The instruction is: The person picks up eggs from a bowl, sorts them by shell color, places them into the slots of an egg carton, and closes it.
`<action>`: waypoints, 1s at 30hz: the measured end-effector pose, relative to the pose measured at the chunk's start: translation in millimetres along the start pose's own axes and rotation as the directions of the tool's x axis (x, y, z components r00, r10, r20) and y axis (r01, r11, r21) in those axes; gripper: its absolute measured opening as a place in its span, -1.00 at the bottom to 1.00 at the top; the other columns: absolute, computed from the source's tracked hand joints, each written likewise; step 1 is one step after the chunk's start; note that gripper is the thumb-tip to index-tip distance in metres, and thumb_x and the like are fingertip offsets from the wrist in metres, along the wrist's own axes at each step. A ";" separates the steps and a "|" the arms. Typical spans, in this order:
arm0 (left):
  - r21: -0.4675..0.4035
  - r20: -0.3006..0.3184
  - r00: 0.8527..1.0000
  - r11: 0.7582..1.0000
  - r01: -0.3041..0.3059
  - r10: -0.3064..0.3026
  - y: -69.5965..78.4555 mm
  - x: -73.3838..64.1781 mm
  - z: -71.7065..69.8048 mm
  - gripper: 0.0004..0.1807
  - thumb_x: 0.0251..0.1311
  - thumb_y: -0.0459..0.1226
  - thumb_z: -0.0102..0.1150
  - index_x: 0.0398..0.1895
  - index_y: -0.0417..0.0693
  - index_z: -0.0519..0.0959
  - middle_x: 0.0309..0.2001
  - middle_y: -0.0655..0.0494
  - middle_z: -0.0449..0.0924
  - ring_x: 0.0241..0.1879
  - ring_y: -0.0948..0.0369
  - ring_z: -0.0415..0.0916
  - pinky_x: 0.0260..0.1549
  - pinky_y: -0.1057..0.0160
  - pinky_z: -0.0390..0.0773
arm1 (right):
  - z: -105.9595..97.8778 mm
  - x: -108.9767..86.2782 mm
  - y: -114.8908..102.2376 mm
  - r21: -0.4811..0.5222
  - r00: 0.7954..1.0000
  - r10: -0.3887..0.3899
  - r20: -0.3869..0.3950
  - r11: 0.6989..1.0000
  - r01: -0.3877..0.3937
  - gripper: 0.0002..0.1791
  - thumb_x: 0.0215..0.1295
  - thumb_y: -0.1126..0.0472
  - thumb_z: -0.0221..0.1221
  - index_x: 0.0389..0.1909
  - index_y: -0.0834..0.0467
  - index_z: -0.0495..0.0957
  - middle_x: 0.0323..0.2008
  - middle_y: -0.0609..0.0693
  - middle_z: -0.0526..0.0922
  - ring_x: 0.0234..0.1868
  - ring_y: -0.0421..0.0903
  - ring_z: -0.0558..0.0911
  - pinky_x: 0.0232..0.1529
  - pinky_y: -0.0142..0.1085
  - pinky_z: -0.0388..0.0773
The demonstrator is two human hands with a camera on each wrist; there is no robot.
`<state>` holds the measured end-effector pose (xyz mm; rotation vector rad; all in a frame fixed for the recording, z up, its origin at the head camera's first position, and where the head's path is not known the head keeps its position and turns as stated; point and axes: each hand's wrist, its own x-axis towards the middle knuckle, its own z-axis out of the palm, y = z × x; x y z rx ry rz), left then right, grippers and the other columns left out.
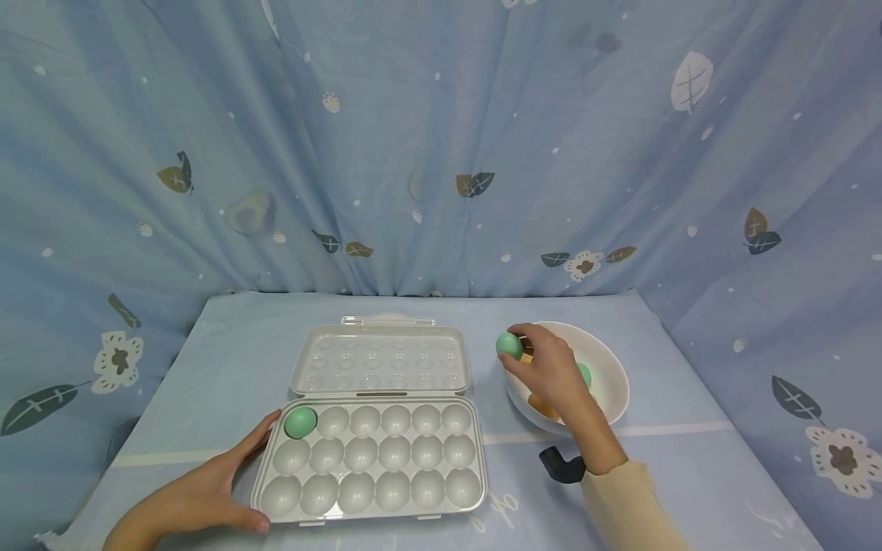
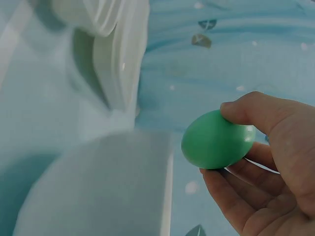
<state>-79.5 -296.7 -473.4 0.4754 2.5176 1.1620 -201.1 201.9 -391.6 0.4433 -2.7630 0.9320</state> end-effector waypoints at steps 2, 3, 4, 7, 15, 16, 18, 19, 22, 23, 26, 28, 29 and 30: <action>0.000 0.004 1.000 1.000 0.001 -0.001 0.5 0.0 -0.1 0.46 -0.10 -0.01 0.67 0.70 0.34 -0.26 0.61 -0.08 0.11 0.50 0.07 0.15 0.28 0.33 0.33 | 4.6 3.0 -7.0 0.008 1.000 -0.015 -0.010 1.000 0.015 -0.51 0.29 0.20 0.41 0.20 0.24 0.57 0.09 0.21 0.68 0.07 0.21 0.72 0.05 0.06 0.66; -0.003 0.007 1.000 1.000 0.004 -0.004 0.7 0.0 -0.1 0.46 -0.09 -0.01 0.67 0.70 0.34 -0.27 0.61 -0.08 0.11 0.50 0.03 0.15 0.28 0.33 0.33 | 7.2 4.4 -10.4 0.011 1.000 -0.027 -0.013 1.000 0.027 -0.51 0.30 0.20 0.41 0.20 0.24 0.57 0.09 0.21 0.68 0.06 0.20 0.72 0.05 0.06 0.66; -0.002 0.009 1.000 1.000 -0.001 0.001 0.8 0.0 0.0 0.46 -0.09 -0.01 0.67 0.70 0.30 -0.27 0.61 -0.10 0.11 0.50 -0.02 0.15 0.28 0.33 0.33 | 9.8 5.7 -14.1 0.016 0.999 -0.034 -0.014 0.999 0.034 -0.51 0.29 0.19 0.41 0.20 0.24 0.57 0.09 0.21 0.68 0.06 0.20 0.73 0.05 0.05 0.66; -0.007 0.015 1.000 1.000 -0.007 0.007 1.1 0.1 0.3 0.46 -0.08 -0.01 0.66 0.71 0.27 -0.28 0.61 -0.11 0.11 0.50 -0.10 0.14 0.28 0.33 0.33 | 17.9 8.8 -24.7 0.035 0.999 -0.052 -0.010 0.998 0.052 -0.50 0.29 0.18 0.42 0.20 0.23 0.57 0.09 0.18 0.68 0.07 0.16 0.73 0.06 0.03 0.67; -0.021 0.007 1.000 1.000 -0.014 0.014 4.0 -1.9 0.1 0.45 -0.08 -0.02 0.67 0.71 0.28 -0.26 0.62 -0.14 0.08 0.50 -0.14 0.12 0.28 0.33 0.34 | 45.5 15.1 -50.7 0.106 0.991 -0.136 0.009 0.985 0.135 -0.53 0.26 0.23 0.44 0.16 0.23 0.59 0.06 0.13 0.70 0.06 0.10 0.74 0.05 -0.09 0.68; -0.017 0.005 1.000 1.000 -0.018 0.018 3.7 -2.0 0.1 0.45 -0.08 -0.02 0.66 0.71 0.27 -0.26 0.61 -0.15 0.09 0.50 -0.15 0.13 0.27 0.33 0.34 | 49.8 15.5 -53.4 0.118 0.989 -0.146 0.014 0.983 0.144 -0.53 0.26 0.23 0.44 0.16 0.22 0.59 0.05 0.12 0.70 0.05 0.08 0.74 0.05 -0.10 0.68; -0.017 0.010 1.000 1.000 -0.008 0.008 3.4 -1.8 0.1 0.45 -0.08 -0.02 0.66 0.71 0.27 -0.27 0.62 -0.14 0.08 0.51 -0.14 0.12 0.28 0.32 0.34 | 57.6 16.1 -59.4 0.136 0.986 -0.163 0.027 0.978 0.158 -0.52 0.25 0.23 0.44 0.17 0.21 0.59 0.04 0.09 0.70 0.04 0.05 0.74 0.06 -0.11 0.68; -0.018 0.013 1.000 1.000 -0.002 0.002 3.2 -1.6 0.1 0.46 -0.08 -0.02 0.67 0.71 0.26 -0.27 0.62 -0.13 0.08 0.51 -0.14 0.11 0.29 0.32 0.33 | 61.4 16.3 -62.3 0.147 0.984 -0.173 0.035 0.975 0.166 -0.52 0.25 0.23 0.44 0.17 0.22 0.59 0.04 0.08 0.70 0.05 0.04 0.73 0.06 -0.12 0.67; -0.017 0.019 1.000 1.000 0.012 -0.012 2.0 -0.4 0.4 0.46 -0.08 -0.02 0.66 0.71 0.24 -0.28 0.62 -0.11 0.08 0.51 -0.11 0.11 0.29 0.31 0.33 | 72.1 16.6 -71.2 0.167 0.980 -0.191 0.062 0.970 0.179 -0.50 0.25 0.22 0.45 0.19 0.21 0.58 0.04 0.04 0.70 0.04 -0.01 0.72 0.07 -0.17 0.67; -0.018 0.021 1.000 1.000 0.020 -0.020 2.0 -0.1 0.4 0.46 -0.08 -0.02 0.66 0.71 0.25 -0.28 0.62 -0.10 0.07 0.52 -0.09 0.11 0.30 0.31 0.32 | 75.4 16.6 -74.5 0.173 0.978 -0.195 0.070 0.968 0.181 -0.50 0.25 0.21 0.45 0.19 0.20 0.58 0.05 0.03 0.69 0.03 -0.03 0.72 0.07 -0.18 0.67; -0.021 0.020 1.000 0.999 0.025 -0.025 1.8 0.1 0.7 0.46 -0.08 -0.03 0.66 0.71 0.29 -0.28 0.62 -0.09 0.09 0.51 -0.06 0.11 0.30 0.31 0.32 | 85.8 16.7 -83.2 0.199 0.975 -0.208 0.083 0.962 0.189 -0.52 0.24 0.21 0.46 0.16 0.17 0.60 0.03 0.00 0.69 0.01 -0.06 0.72 0.07 -0.21 0.67; -0.022 0.014 1.000 1.000 0.020 -0.020 2.7 -0.7 0.7 0.45 -0.08 -0.02 0.66 0.70 0.31 -0.27 0.61 -0.09 0.11 0.51 -0.06 0.12 0.29 0.32 0.32 | 92.5 16.8 -88.8 0.222 0.972 -0.219 0.089 0.955 0.195 -0.54 0.23 0.21 0.46 0.13 0.16 0.61 0.02 -0.02 0.69 0.00 -0.07 0.72 0.06 -0.19 0.67; -0.023 0.011 1.000 1.000 0.013 -0.013 3.2 -1.1 0.7 0.46 -0.08 -0.03 0.67 0.70 0.31 -0.27 0.61 -0.10 0.11 0.51 -0.07 0.13 0.29 0.33 0.32 | 96.1 17.1 -91.5 0.234 0.970 -0.228 0.088 0.951 0.202 -0.55 0.22 0.22 0.47 0.12 0.16 0.61 0.02 -0.02 0.70 -0.01 -0.08 0.72 0.06 -0.19 0.67; -0.023 0.007 1.000 1.000 0.008 -0.008 3.4 -1.6 0.6 0.45 -0.08 -0.03 0.67 0.70 0.31 -0.27 0.61 -0.11 0.12 0.50 -0.08 0.13 0.29 0.33 0.32 | 99.8 17.5 -93.8 0.243 0.967 -0.237 0.088 0.947 0.210 -0.55 0.22 0.22 0.47 0.11 0.16 0.62 0.01 -0.02 0.70 -0.01 -0.08 0.72 0.05 -0.19 0.68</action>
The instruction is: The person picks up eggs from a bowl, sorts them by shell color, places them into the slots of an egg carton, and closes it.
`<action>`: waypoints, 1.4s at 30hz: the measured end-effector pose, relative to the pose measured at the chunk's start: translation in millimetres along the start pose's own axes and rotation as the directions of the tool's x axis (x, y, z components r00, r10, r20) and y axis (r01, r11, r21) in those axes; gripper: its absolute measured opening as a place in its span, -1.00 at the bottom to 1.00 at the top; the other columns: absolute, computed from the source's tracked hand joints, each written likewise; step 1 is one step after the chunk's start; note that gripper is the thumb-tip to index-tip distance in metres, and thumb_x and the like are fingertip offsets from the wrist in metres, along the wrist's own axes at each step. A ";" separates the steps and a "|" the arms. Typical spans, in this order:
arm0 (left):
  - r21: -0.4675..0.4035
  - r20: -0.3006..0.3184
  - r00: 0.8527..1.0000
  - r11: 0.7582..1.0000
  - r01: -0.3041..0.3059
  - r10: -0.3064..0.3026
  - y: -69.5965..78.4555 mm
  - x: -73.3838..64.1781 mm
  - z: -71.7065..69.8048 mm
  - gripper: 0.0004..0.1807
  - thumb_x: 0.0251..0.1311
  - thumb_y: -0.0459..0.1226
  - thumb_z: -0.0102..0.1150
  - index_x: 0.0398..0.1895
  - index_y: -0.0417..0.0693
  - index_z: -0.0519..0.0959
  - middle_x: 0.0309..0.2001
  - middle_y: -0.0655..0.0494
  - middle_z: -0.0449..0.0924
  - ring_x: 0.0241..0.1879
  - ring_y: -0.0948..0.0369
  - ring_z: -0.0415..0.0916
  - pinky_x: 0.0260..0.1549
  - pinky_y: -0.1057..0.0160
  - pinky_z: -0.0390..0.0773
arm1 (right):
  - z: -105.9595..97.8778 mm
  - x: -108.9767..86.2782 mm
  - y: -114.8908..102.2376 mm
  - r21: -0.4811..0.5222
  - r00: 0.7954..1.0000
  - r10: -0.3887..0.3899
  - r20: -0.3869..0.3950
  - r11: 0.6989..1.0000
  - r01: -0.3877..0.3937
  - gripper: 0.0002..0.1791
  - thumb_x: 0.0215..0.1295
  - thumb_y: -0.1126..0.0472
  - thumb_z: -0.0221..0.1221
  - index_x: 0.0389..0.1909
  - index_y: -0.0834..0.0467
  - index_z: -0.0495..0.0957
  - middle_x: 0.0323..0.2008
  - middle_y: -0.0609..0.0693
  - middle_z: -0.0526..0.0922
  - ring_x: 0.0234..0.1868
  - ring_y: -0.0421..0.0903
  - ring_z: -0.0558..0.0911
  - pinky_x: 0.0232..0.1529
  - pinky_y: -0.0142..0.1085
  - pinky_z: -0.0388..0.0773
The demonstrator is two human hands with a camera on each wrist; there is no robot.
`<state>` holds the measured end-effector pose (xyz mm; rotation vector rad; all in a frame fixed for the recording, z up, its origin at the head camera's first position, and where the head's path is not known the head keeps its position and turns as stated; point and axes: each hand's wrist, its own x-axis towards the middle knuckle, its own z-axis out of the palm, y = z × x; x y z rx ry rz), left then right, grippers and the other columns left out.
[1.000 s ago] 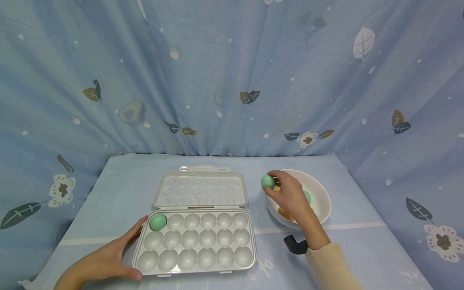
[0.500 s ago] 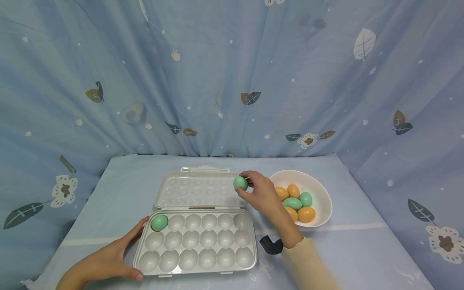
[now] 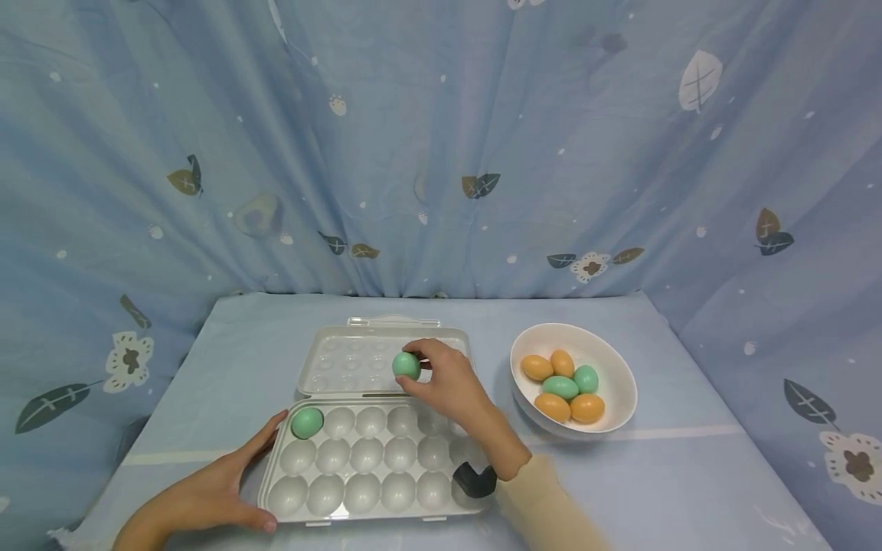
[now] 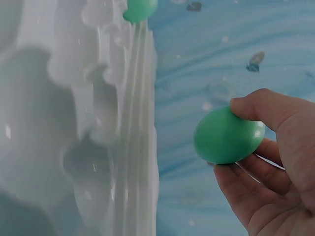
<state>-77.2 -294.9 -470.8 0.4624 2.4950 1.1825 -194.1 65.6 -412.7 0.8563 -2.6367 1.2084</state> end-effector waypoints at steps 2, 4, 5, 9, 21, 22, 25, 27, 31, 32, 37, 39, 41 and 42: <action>-0.006 -0.005 1.000 1.000 -0.013 0.013 1.0 -0.7 0.0 0.46 -0.09 -0.04 0.67 0.70 0.30 -0.27 0.60 -0.14 0.12 0.50 -0.12 0.14 0.28 0.34 0.33 | 7.5 2.0 -2.1 0.015 1.000 -0.018 0.007 1.000 0.018 -0.56 0.21 0.22 0.48 0.09 0.16 0.62 -0.01 -0.03 0.71 -0.02 -0.10 0.73 0.05 -0.20 0.68; -0.015 -0.005 1.000 1.000 -0.012 0.012 1.5 -1.1 -0.2 0.46 -0.09 -0.04 0.67 0.70 0.31 -0.27 0.60 -0.14 0.12 0.50 -0.14 0.13 0.28 0.34 0.33 | 14.6 3.7 -4.3 0.020 0.999 -0.032 0.014 0.999 0.031 -0.57 0.20 0.22 0.48 0.08 0.14 0.62 -0.02 -0.06 0.71 -0.01 -0.13 0.72 0.05 -0.27 0.67; -0.018 -0.004 1.000 1.000 -0.014 0.014 1.6 -1.0 -0.3 0.46 -0.09 -0.05 0.67 0.70 0.31 -0.27 0.60 -0.15 0.11 0.50 -0.15 0.12 0.28 0.33 0.33 | 17.9 4.2 -5.5 0.026 0.999 -0.041 0.017 0.999 0.040 -0.57 0.20 0.22 0.48 0.07 0.14 0.63 -0.03 -0.06 0.71 -0.01 -0.14 0.73 0.05 -0.29 0.67; -0.009 -0.005 1.000 1.000 -0.019 0.019 1.6 -0.4 -0.1 0.46 -0.08 -0.04 0.67 0.71 0.28 -0.28 0.61 -0.14 0.10 0.50 -0.16 0.12 0.28 0.33 0.33 | 29.1 4.7 -11.7 0.056 0.998 -0.063 0.031 0.997 0.062 -0.58 0.19 0.26 0.48 0.07 0.15 0.62 -0.02 -0.05 0.71 -0.01 -0.12 0.73 0.04 -0.34 0.66; -0.001 -0.003 1.000 1.000 0.009 -0.009 3.3 -0.1 0.2 0.48 -0.12 -0.02 0.69 0.71 0.27 -0.27 0.60 -0.15 0.11 0.51 -0.16 0.11 0.31 0.23 0.34 | 59.8 3.0 -24.8 0.126 0.988 -0.073 0.136 0.990 0.055 -0.58 0.22 0.25 0.47 0.07 0.17 0.61 -0.03 -0.03 0.69 0.01 -0.13 0.72 0.03 -0.45 0.62; -0.004 -0.002 1.000 1.000 0.011 -0.011 3.5 0.0 0.3 0.48 -0.11 -0.03 0.69 0.71 0.27 -0.27 0.61 -0.14 0.11 0.51 -0.16 0.11 0.31 0.24 0.33 | 62.2 2.9 -25.2 0.122 0.986 -0.080 0.144 0.991 0.063 -0.58 0.21 0.24 0.47 0.07 0.18 0.61 -0.03 -0.02 0.70 0.01 -0.14 0.72 0.03 -0.47 0.61; -0.014 0.002 1.000 1.000 0.008 -0.008 3.4 0.1 0.5 0.47 -0.10 -0.04 0.68 0.71 0.27 -0.27 0.61 -0.13 0.09 0.51 -0.15 0.11 0.30 0.28 0.33 | 67.8 3.0 -27.0 0.099 0.982 -0.104 0.158 0.991 0.089 -0.58 0.21 0.22 0.47 0.07 0.17 0.61 -0.04 -0.02 0.70 -0.01 -0.17 0.72 0.03 -0.49 0.60; -0.025 0.005 1.000 1.000 0.005 -0.005 3.2 0.0 0.4 0.46 -0.09 -0.05 0.68 0.71 0.28 -0.27 0.62 -0.12 0.08 0.51 -0.13 0.11 0.29 0.32 0.32 | 70.4 3.5 -28.1 0.076 0.980 -0.114 0.164 0.992 0.102 -0.58 0.21 0.19 0.47 0.06 0.15 0.62 -0.04 -0.04 0.70 -0.02 -0.21 0.71 0.03 -0.48 0.59; -0.043 0.003 1.000 0.999 -0.010 0.011 2.4 -0.5 0.0 0.45 -0.08 -0.07 0.67 0.71 0.29 -0.26 0.62 -0.12 0.08 0.51 0.03 0.12 0.27 0.40 0.29 | 73.4 4.8 -30.5 0.033 0.975 -0.112 0.194 0.994 0.108 -0.60 0.21 0.14 0.47 0.05 0.10 0.63 -0.05 -0.10 0.70 -0.04 -0.28 0.69 0.04 -0.47 0.58; -0.046 0.002 1.000 0.999 -0.012 0.012 2.3 -0.7 -0.1 0.45 -0.08 -0.07 0.67 0.70 0.29 -0.26 0.62 -0.12 0.08 0.51 0.09 0.13 0.26 0.41 0.29 | 74.0 5.0 -30.7 0.021 0.973 -0.104 0.205 0.995 0.102 -0.60 0.21 0.13 0.47 0.05 0.08 0.63 -0.05 -0.12 0.70 -0.05 -0.30 0.68 0.04 -0.47 0.57; -0.046 0.002 1.000 0.999 -0.013 0.013 1.8 -1.3 -0.4 0.43 -0.06 -0.07 0.67 0.70 0.30 -0.25 0.61 -0.12 0.09 0.48 0.27 0.13 0.25 0.42 0.30 | 77.8 5.9 -30.0 -0.020 0.965 -0.067 0.252 0.997 0.074 -0.61 0.22 0.09 0.47 0.04 0.03 0.64 -0.07 -0.18 0.70 -0.06 -0.34 0.64 0.03 -0.45 0.56; -0.045 0.002 1.000 0.999 -0.013 0.013 1.4 -1.4 -0.2 0.43 -0.06 -0.07 0.66 0.70 0.30 -0.25 0.61 -0.13 0.10 0.48 0.25 0.14 0.25 0.42 0.31 | 79.1 6.2 -29.6 -0.025 0.963 -0.064 0.262 0.997 0.073 -0.60 0.21 0.09 0.47 0.04 0.03 0.64 -0.08 -0.18 0.70 -0.07 -0.35 0.64 0.02 -0.45 0.56; -0.041 0.001 1.000 0.999 -0.016 0.016 0.8 -1.2 -0.1 0.43 -0.06 -0.06 0.66 0.70 0.30 -0.26 0.61 -0.13 0.10 0.48 0.24 0.14 0.25 0.41 0.31 | 80.5 6.4 -29.5 -0.028 0.961 -0.068 0.269 0.997 0.078 -0.60 0.20 0.09 0.48 0.04 0.04 0.65 -0.09 -0.18 0.71 -0.08 -0.35 0.63 0.01 -0.46 0.56; -0.040 0.001 1.000 0.999 -0.016 0.016 0.4 -1.2 0.0 0.43 -0.06 -0.07 0.66 0.70 0.30 -0.26 0.61 -0.12 0.10 0.48 0.24 0.15 0.25 0.41 0.31 | 81.0 6.4 -29.7 -0.033 0.959 -0.071 0.273 0.996 0.083 -0.60 0.20 0.09 0.47 0.03 0.04 0.65 -0.10 -0.18 0.71 -0.09 -0.35 0.63 0.00 -0.47 0.56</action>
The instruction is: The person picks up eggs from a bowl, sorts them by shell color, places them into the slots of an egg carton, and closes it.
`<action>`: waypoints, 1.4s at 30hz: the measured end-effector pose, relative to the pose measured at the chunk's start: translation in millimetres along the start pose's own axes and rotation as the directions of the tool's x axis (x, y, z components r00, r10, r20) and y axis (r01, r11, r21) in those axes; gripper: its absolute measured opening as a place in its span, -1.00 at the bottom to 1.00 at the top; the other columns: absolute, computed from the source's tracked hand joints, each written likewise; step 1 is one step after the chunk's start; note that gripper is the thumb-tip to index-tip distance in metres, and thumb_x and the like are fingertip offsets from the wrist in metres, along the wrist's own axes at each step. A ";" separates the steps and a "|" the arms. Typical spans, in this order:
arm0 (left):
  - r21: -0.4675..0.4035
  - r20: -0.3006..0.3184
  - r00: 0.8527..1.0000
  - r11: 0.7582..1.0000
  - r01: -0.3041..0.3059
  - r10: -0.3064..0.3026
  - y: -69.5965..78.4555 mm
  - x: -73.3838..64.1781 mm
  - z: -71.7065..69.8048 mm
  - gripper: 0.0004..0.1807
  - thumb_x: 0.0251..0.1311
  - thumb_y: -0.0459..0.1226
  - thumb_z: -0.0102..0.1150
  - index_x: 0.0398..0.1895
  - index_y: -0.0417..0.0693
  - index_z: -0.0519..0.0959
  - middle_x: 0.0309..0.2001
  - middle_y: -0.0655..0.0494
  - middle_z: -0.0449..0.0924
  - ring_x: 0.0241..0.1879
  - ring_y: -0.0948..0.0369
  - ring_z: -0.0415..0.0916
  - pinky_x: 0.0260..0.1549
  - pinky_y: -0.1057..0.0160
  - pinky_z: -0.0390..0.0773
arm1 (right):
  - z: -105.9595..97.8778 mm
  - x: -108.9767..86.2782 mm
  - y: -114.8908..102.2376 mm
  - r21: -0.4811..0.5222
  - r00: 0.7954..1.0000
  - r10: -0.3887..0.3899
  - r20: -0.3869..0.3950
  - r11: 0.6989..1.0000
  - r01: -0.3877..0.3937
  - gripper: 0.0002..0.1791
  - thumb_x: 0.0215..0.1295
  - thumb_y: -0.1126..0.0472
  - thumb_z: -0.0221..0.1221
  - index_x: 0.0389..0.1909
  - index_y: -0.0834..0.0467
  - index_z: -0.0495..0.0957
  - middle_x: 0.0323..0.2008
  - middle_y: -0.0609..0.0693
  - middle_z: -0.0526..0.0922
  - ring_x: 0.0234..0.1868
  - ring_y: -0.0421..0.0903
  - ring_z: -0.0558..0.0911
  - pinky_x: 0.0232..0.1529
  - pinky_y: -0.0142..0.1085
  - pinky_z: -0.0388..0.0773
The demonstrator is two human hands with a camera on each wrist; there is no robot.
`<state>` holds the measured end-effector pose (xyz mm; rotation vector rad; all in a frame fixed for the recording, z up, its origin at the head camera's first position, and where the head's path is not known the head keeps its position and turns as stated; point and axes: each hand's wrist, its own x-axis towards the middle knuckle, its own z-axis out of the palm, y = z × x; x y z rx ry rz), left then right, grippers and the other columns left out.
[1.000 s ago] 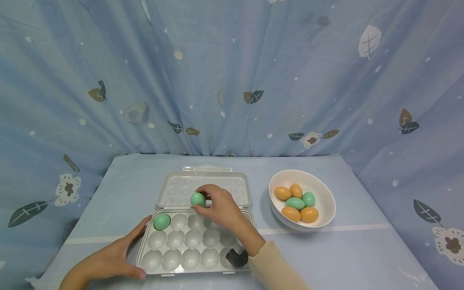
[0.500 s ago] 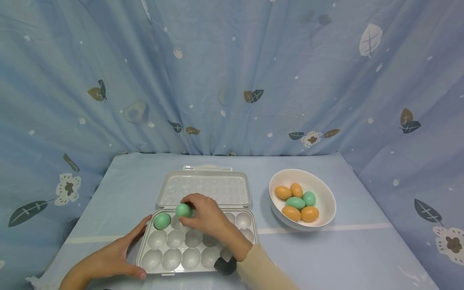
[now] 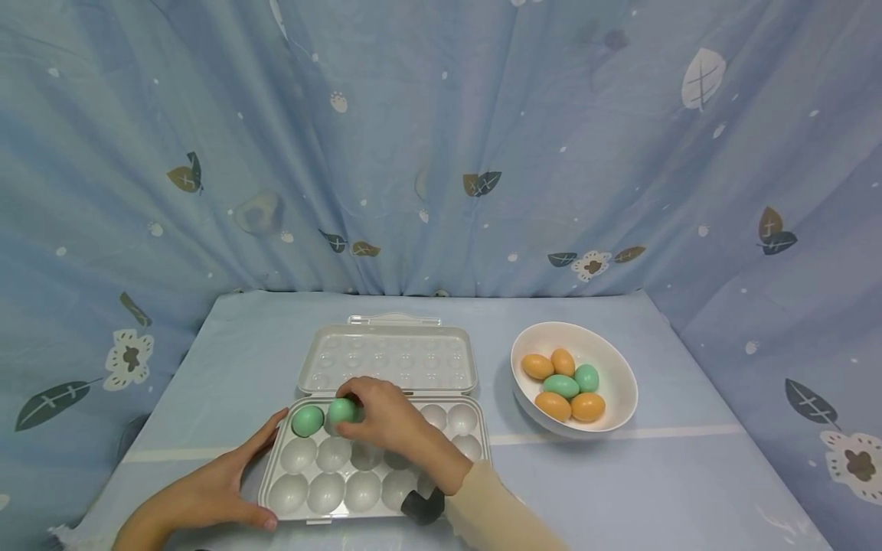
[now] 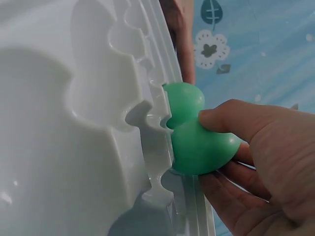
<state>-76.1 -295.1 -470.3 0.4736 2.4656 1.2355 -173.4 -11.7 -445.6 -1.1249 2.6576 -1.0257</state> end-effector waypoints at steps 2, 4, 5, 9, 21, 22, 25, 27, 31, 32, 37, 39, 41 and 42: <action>0.003 -0.001 1.000 1.000 0.001 -0.001 -0.5 0.0 0.0 0.43 -0.06 -0.06 0.66 0.70 0.31 -0.26 0.61 -0.12 0.10 0.48 0.24 0.15 0.25 0.41 0.31 | 0.7 0.8 -0.7 -0.015 1.000 -0.011 0.006 1.000 0.011 -0.61 0.20 0.10 0.47 0.03 0.05 0.65 -0.11 -0.18 0.71 -0.11 -0.35 0.62 -0.02 -0.48 0.55; 0.011 -0.001 1.000 1.000 0.002 -0.002 -0.6 0.1 -0.1 0.44 -0.06 -0.06 0.66 0.70 0.30 -0.26 0.61 -0.12 0.11 0.49 0.20 0.15 0.25 0.40 0.32 | 1.5 1.7 -1.4 -0.031 1.000 -0.020 0.013 0.999 0.021 -0.62 0.20 0.09 0.47 0.01 0.04 0.65 -0.12 -0.19 0.71 -0.12 -0.36 0.61 -0.03 -0.49 0.54; 0.013 -0.001 1.000 1.000 0.002 -0.002 -0.6 0.1 -0.1 0.44 -0.05 -0.05 0.66 0.70 0.30 -0.27 0.61 -0.13 0.11 0.49 0.16 0.16 0.25 0.40 0.32 | 1.8 2.3 -1.9 -0.042 1.000 -0.026 0.018 0.999 0.027 -0.63 0.21 0.08 0.47 0.01 0.04 0.65 -0.13 -0.19 0.71 -0.13 -0.37 0.61 -0.04 -0.50 0.53; 0.017 0.003 1.000 1.000 0.001 -0.001 -0.4 0.8 -0.4 0.44 -0.04 -0.05 0.65 0.71 0.26 -0.28 0.61 -0.15 0.10 0.50 -0.06 0.14 0.26 0.39 0.32 | 3.0 4.5 -3.5 -0.103 0.998 -0.036 0.042 0.994 0.040 -0.64 0.22 0.05 0.47 -0.02 0.05 0.64 -0.16 -0.20 0.71 -0.17 -0.38 0.59 -0.09 -0.53 0.51; 0.015 0.019 1.000 1.000 -0.002 0.002 0.0 1.3 0.1 0.43 -0.03 -0.04 0.64 0.71 0.22 -0.29 0.61 -0.19 0.08 0.50 -0.18 0.11 0.26 0.36 0.33 | 8.2 7.8 -5.6 -0.205 0.997 -0.022 0.075 0.978 0.037 -0.66 0.22 0.06 0.47 -0.04 0.06 0.67 -0.17 -0.19 0.71 -0.20 -0.37 0.57 -0.14 -0.50 0.49; 0.017 0.020 1.000 1.000 -0.003 0.003 -0.1 1.4 0.3 0.43 -0.02 -0.04 0.64 0.71 0.22 -0.29 0.61 -0.19 0.08 0.50 -0.19 0.11 0.26 0.36 0.33 | 8.3 7.8 -5.9 -0.212 0.997 -0.021 0.073 0.977 0.036 -0.66 0.21 0.06 0.47 -0.04 0.06 0.68 -0.16 -0.19 0.71 -0.19 -0.37 0.57 -0.13 -0.51 0.50; 0.019 0.021 1.000 1.000 -0.005 0.005 -0.7 1.8 0.7 0.44 -0.02 -0.04 0.64 0.71 0.20 -0.30 0.61 -0.20 0.07 0.50 -0.21 0.09 0.26 0.34 0.33 | 9.2 7.6 -5.7 -0.221 0.998 -0.025 0.065 0.975 0.039 -0.64 0.20 0.07 0.48 -0.02 0.06 0.68 -0.15 -0.18 0.72 -0.19 -0.37 0.58 -0.12 -0.52 0.49; 0.022 0.023 1.000 1.000 -0.009 0.009 -1.1 1.9 0.8 0.44 -0.02 -0.05 0.64 0.71 0.19 -0.30 0.61 -0.22 0.06 0.50 -0.22 0.09 0.26 0.32 0.34 | 9.2 6.9 -5.7 -0.217 0.998 -0.034 0.057 0.975 0.046 -0.64 0.20 0.07 0.48 -0.01 0.07 0.68 -0.15 -0.17 0.73 -0.19 -0.36 0.59 -0.13 -0.53 0.49; 0.027 0.027 1.000 1.000 -0.003 0.002 -0.6 2.0 0.6 0.44 -0.02 -0.05 0.64 0.71 0.18 -0.31 0.61 -0.24 0.05 0.50 -0.24 0.08 0.26 0.28 0.36 | 7.5 5.2 -6.0 -0.212 0.998 -0.054 0.039 0.975 0.061 -0.62 0.21 0.05 0.48 0.00 0.08 0.69 -0.14 -0.16 0.74 -0.19 -0.36 0.60 -0.12 -0.53 0.50; 0.028 0.026 1.000 1.000 0.002 -0.003 -0.3 2.0 0.5 0.44 -0.02 -0.04 0.64 0.71 0.19 -0.31 0.61 -0.23 0.04 0.51 -0.24 0.08 0.26 0.26 0.37 | 6.5 4.8 -6.2 -0.209 0.998 -0.056 0.034 0.976 0.062 -0.62 0.22 0.05 0.47 0.01 0.07 0.69 -0.14 -0.15 0.74 -0.18 -0.35 0.61 -0.11 -0.52 0.51; 0.021 0.033 0.999 0.999 0.029 -0.029 0.9 2.0 -0.7 0.44 -0.01 -0.04 0.63 0.71 0.21 -0.33 0.62 -0.24 0.02 0.52 -0.23 0.07 0.28 0.15 0.38 | 0.5 2.9 -9.0 -0.178 0.999 -0.042 0.014 0.983 0.044 -0.63 0.23 0.05 0.45 0.03 0.06 0.69 -0.11 -0.14 0.75 -0.12 -0.31 0.64 -0.04 -0.47 0.54; 0.017 0.036 0.999 0.999 0.031 -0.032 0.9 1.7 -1.2 0.44 0.00 -0.04 0.63 0.70 0.21 -0.33 0.62 -0.25 0.01 0.53 -0.23 0.07 0.27 0.14 0.38 | -2.1 2.0 -10.1 -0.159 0.999 -0.031 0.007 0.987 0.032 -0.62 0.23 0.06 0.44 0.04 0.07 0.69 -0.08 -0.12 0.76 -0.09 -0.29 0.67 -0.03 -0.47 0.55; 0.017 0.035 0.999 1.000 0.026 -0.026 0.7 1.3 -1.3 0.44 0.00 -0.04 0.63 0.71 0.20 -0.33 0.62 -0.25 0.02 0.52 -0.23 0.08 0.26 0.17 0.38 | -5.1 0.9 -10.9 -0.135 1.000 -0.017 0.000 0.991 0.017 -0.60 0.24 0.06 0.43 0.07 0.08 0.68 -0.04 -0.10 0.76 -0.06 -0.25 0.69 -0.01 -0.47 0.56; 0.018 0.031 0.999 1.000 0.020 -0.021 0.3 1.0 -1.3 0.44 0.00 -0.04 0.63 0.71 0.20 -0.33 0.62 -0.24 0.03 0.52 -0.22 0.08 0.26 0.21 0.38 | -6.7 0.4 -11.1 -0.127 1.000 -0.011 -0.002 0.992 0.011 -0.59 0.25 0.06 0.43 0.08 0.08 0.68 -0.02 -0.09 0.76 -0.04 -0.23 0.70 0.00 -0.47 0.56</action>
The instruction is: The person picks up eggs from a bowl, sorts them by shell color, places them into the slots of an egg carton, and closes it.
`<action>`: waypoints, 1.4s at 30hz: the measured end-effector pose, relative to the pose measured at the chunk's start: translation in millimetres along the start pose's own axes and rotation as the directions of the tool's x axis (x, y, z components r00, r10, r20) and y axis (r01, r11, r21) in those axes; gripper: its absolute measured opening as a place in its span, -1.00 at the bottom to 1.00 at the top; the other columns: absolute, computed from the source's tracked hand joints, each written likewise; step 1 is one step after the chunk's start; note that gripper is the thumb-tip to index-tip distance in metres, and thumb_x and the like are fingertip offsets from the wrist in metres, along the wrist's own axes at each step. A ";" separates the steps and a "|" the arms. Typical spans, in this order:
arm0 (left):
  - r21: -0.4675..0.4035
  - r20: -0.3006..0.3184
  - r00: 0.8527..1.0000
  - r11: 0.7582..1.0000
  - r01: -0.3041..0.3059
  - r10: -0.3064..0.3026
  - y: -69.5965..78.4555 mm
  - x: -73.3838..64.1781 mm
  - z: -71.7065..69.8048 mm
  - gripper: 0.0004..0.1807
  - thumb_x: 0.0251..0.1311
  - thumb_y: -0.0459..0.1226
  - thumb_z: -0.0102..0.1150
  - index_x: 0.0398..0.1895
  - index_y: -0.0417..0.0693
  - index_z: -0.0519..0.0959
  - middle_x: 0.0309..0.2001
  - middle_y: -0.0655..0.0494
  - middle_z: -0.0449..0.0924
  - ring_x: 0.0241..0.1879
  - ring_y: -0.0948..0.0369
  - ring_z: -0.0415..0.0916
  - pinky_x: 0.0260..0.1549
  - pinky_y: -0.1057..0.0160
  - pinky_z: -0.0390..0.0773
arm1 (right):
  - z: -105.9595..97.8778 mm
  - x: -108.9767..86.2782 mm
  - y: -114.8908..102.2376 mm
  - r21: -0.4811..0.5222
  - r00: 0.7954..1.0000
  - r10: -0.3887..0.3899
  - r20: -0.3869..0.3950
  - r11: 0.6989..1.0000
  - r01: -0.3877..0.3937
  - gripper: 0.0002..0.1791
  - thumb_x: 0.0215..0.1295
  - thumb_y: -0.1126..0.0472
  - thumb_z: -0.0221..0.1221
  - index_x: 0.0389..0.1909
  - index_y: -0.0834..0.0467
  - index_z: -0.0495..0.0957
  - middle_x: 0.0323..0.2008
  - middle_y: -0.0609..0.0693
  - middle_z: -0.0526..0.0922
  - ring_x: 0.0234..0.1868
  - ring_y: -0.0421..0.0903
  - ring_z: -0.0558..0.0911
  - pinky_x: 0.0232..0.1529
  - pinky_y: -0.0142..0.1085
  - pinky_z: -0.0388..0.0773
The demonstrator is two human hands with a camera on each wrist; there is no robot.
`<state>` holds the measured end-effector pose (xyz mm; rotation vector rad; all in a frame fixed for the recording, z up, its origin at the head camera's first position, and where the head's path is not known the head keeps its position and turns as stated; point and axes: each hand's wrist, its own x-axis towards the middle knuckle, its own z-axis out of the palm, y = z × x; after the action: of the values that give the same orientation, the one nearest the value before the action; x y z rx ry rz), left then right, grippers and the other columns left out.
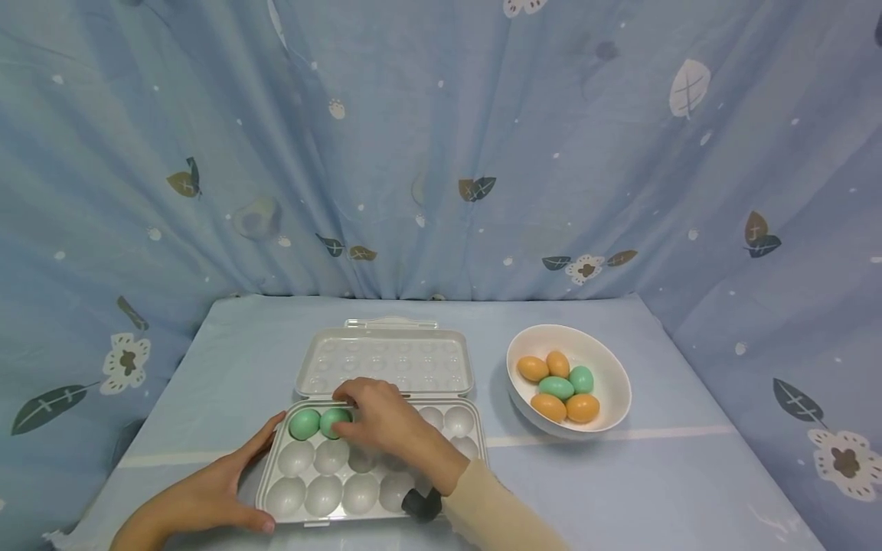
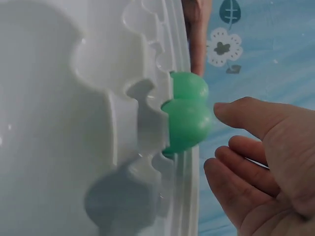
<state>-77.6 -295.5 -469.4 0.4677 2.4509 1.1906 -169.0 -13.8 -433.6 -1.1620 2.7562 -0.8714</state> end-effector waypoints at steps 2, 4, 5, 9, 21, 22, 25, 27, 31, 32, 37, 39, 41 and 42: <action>0.002 -0.008 1.000 1.000 -0.006 0.006 -0.6 -0.6 0.2 0.44 -0.01 -0.04 0.63 0.71 0.21 -0.32 0.61 -0.24 0.04 0.51 -0.22 0.09 0.25 0.27 0.38 | -3.3 -1.0 0.8 0.019 1.000 0.012 -0.001 1.000 -0.012 -0.59 0.26 0.04 0.43 0.09 0.08 0.67 0.01 -0.07 0.76 -0.03 -0.21 0.71 0.01 -0.46 0.57; 0.007 -0.016 1.000 1.000 -0.010 0.010 -1.1 -0.8 0.4 0.44 -0.02 -0.04 0.64 0.71 0.21 -0.31 0.61 -0.23 0.05 0.50 -0.22 0.09 0.24 0.29 0.37 | -7.4 -2.6 1.8 0.046 1.000 0.027 0.001 0.999 -0.027 -0.57 0.28 0.04 0.43 0.11 0.10 0.66 0.04 -0.06 0.75 -0.01 -0.18 0.72 0.03 -0.45 0.57; 0.010 -0.018 1.000 1.000 -0.011 0.011 -1.4 -0.9 0.5 0.45 -0.02 -0.03 0.64 0.71 0.21 -0.31 0.61 -0.23 0.05 0.50 -0.22 0.09 0.25 0.30 0.37 | -9.5 -3.4 2.3 0.056 0.999 0.034 0.000 0.998 -0.034 -0.57 0.29 0.04 0.42 0.12 0.10 0.66 0.04 -0.05 0.75 0.00 -0.17 0.73 0.04 -0.45 0.58; 0.027 -0.025 1.000 1.000 -0.016 0.016 -2.4 -0.8 1.0 0.46 -0.04 -0.02 0.65 0.71 0.22 -0.31 0.61 -0.22 0.07 0.50 -0.22 0.10 0.26 0.26 0.37 | -18.8 -7.8 5.0 0.096 0.999 0.054 -0.008 0.994 -0.053 -0.57 0.29 0.05 0.43 0.12 0.12 0.65 0.06 -0.01 0.74 0.01 -0.13 0.74 0.05 -0.43 0.59; 0.021 -0.025 0.999 0.999 -0.024 0.024 -3.8 -1.2 1.7 0.46 -0.05 -0.03 0.66 0.71 0.24 -0.31 0.61 -0.22 0.07 0.50 -0.24 0.09 0.26 0.28 0.36 | -40.4 -23.3 26.8 0.134 0.991 -0.012 -0.135 0.991 0.030 -0.55 0.27 0.12 0.44 0.15 0.11 0.63 0.13 -0.01 0.71 0.08 0.07 0.73 0.13 -0.22 0.62; 0.020 -0.024 0.999 1.000 -0.024 0.024 -3.9 -1.0 1.7 0.46 -0.05 -0.03 0.66 0.71 0.24 -0.31 0.61 -0.22 0.07 0.50 -0.24 0.09 0.26 0.29 0.36 | -42.2 -24.9 28.4 0.138 0.990 -0.012 -0.142 0.990 0.032 -0.54 0.26 0.12 0.45 0.16 0.11 0.63 0.13 -0.02 0.71 0.09 0.08 0.72 0.14 -0.20 0.62; 0.024 -0.022 0.999 0.999 -0.023 0.024 -4.0 -0.6 1.9 0.46 -0.05 -0.02 0.66 0.71 0.22 -0.31 0.60 -0.22 0.09 0.50 -0.24 0.09 0.26 0.29 0.36 | -47.5 -29.4 33.4 0.139 0.987 -0.005 -0.159 0.990 0.028 -0.51 0.26 0.11 0.45 0.18 0.11 0.61 0.15 -0.03 0.69 0.10 0.10 0.71 0.14 -0.11 0.63; 0.023 -0.021 0.999 0.999 -0.024 0.025 -3.6 -0.4 1.8 0.46 -0.05 -0.02 0.65 0.71 0.21 -0.30 0.60 -0.21 0.09 0.50 -0.23 0.09 0.26 0.29 0.36 | -51.0 -32.1 36.3 0.135 0.985 -0.006 -0.170 0.990 0.029 -0.51 0.26 0.12 0.45 0.19 0.10 0.60 0.15 -0.01 0.69 0.10 0.07 0.70 0.15 -0.08 0.62; 0.017 -0.020 0.999 0.999 -0.028 0.029 -2.1 -0.1 1.2 0.45 -0.04 -0.03 0.65 0.71 0.20 -0.31 0.61 -0.20 0.08 0.51 -0.23 0.08 0.26 0.30 0.35 | -58.6 -37.4 42.2 0.113 0.980 -0.008 -0.199 0.993 0.031 -0.52 0.26 0.12 0.45 0.19 0.07 0.61 0.14 -0.04 0.69 0.12 -0.04 0.69 0.17 -0.17 0.61; 0.016 -0.021 0.999 0.999 -0.029 0.029 -1.8 -0.2 1.0 0.45 -0.04 -0.03 0.65 0.71 0.20 -0.30 0.61 -0.20 0.07 0.51 -0.23 0.08 0.26 0.30 0.36 | -60.6 -38.7 43.8 0.106 0.978 -0.010 -0.207 0.994 0.033 -0.52 0.26 0.12 0.46 0.18 0.07 0.61 0.14 -0.04 0.69 0.12 -0.06 0.68 0.17 -0.20 0.61; 0.026 -0.020 0.999 0.999 -0.034 0.034 -1.7 -0.2 0.6 0.45 -0.02 -0.02 0.64 0.71 0.16 -0.31 0.61 -0.20 0.07 0.51 -0.24 0.08 0.25 0.28 0.37 | -71.2 -47.2 51.8 0.087 0.970 0.004 -0.244 0.996 0.018 -0.50 0.24 0.14 0.47 0.19 0.07 0.61 0.13 -0.05 0.70 0.13 -0.04 0.69 0.17 -0.19 0.61; 0.032 -0.020 0.999 0.999 -0.036 0.037 -1.9 -0.3 0.6 0.45 -0.02 -0.01 0.64 0.71 0.16 -0.31 0.61 -0.21 0.07 0.50 -0.24 0.08 0.26 0.27 0.37 | -75.4 -51.2 55.5 0.079 0.965 0.012 -0.261 0.997 0.009 -0.50 0.23 0.14 0.47 0.19 0.07 0.61 0.13 -0.03 0.71 0.11 -0.03 0.70 0.15 -0.16 0.62; 0.034 -0.021 0.999 0.999 -0.036 0.036 -2.1 -0.3 0.5 0.45 -0.02 -0.01 0.64 0.71 0.17 -0.31 0.61 -0.21 0.07 0.50 -0.24 0.09 0.26 0.25 0.38 | -79.8 -55.4 59.3 0.070 0.962 0.016 -0.274 0.998 0.004 -0.49 0.22 0.15 0.48 0.19 0.08 0.61 0.12 -0.01 0.71 0.10 -0.01 0.70 0.14 -0.13 0.63; 0.036 -0.021 0.999 0.999 -0.035 0.036 -2.1 -0.4 0.5 0.45 -0.02 -0.01 0.64 0.71 0.18 -0.32 0.61 -0.21 0.08 0.50 -0.24 0.09 0.26 0.23 0.38 | -81.9 -57.7 61.1 0.063 0.960 0.018 -0.280 0.998 0.000 -0.49 0.22 0.15 0.48 0.18 0.08 0.62 0.12 -0.01 0.71 0.10 -0.01 0.71 0.14 -0.12 0.63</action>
<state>-77.3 -296.5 -471.4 0.5128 2.4959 1.1737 -186.2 99.0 -406.0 -1.0908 2.9213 -1.1994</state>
